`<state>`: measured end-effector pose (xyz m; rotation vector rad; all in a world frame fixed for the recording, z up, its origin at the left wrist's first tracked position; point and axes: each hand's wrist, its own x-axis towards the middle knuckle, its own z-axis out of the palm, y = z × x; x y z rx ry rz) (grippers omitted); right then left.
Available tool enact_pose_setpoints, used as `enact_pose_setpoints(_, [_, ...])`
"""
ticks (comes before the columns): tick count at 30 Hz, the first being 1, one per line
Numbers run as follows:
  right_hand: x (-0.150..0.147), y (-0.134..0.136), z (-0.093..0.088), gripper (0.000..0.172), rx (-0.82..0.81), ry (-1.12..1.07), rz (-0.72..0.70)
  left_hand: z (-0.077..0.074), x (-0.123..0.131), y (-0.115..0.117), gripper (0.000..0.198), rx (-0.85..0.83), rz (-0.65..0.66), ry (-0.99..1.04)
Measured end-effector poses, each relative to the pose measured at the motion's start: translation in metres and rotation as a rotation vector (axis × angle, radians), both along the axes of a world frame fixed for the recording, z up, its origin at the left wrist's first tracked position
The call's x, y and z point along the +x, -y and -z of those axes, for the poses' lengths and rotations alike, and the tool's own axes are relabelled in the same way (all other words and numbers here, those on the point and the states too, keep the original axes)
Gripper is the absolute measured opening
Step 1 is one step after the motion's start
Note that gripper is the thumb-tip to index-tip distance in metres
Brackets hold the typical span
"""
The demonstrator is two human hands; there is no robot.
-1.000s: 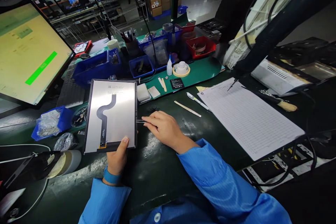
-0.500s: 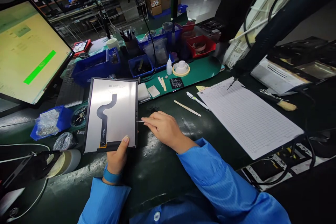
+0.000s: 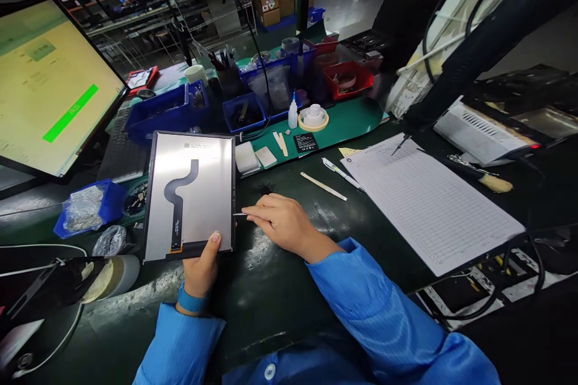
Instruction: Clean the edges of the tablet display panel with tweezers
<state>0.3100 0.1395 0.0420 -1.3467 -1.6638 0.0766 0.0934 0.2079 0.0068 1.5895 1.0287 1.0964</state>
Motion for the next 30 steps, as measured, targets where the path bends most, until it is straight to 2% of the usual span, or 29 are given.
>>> enact_pose_setpoints(5, [-0.002,0.001,-0.002,0.021,0.021,-0.016,-0.049,0.002,0.000,-0.002,0.044,-0.045,-0.012,0.035])
enact_pose_setpoints(10, [-0.004,0.002,-0.002,0.022,0.009,-0.024,-0.099,-0.001,0.001,-0.005,0.055,-0.047,-0.051,0.042])
enact_pose_setpoints(15, [-0.007,0.003,-0.003,0.021,0.020,-0.022,-0.148,-0.011,0.004,-0.008,0.051,-0.004,-0.096,-0.011])
enact_pose_setpoints(19, [-0.009,0.004,-0.005,0.020,0.034,-0.014,-0.182,-0.017,0.006,-0.011,0.048,-0.025,-0.081,-0.012])
enact_pose_setpoints(25, [-0.010,0.006,-0.008,0.020,0.028,-0.040,-0.243,-0.017,0.007,-0.013,0.049,-0.015,-0.169,-0.015])
enact_pose_setpoints(30, [-0.011,0.007,-0.010,0.020,0.057,-0.092,-0.282,-0.016,0.006,-0.013,0.049,-0.039,-0.155,-0.033])
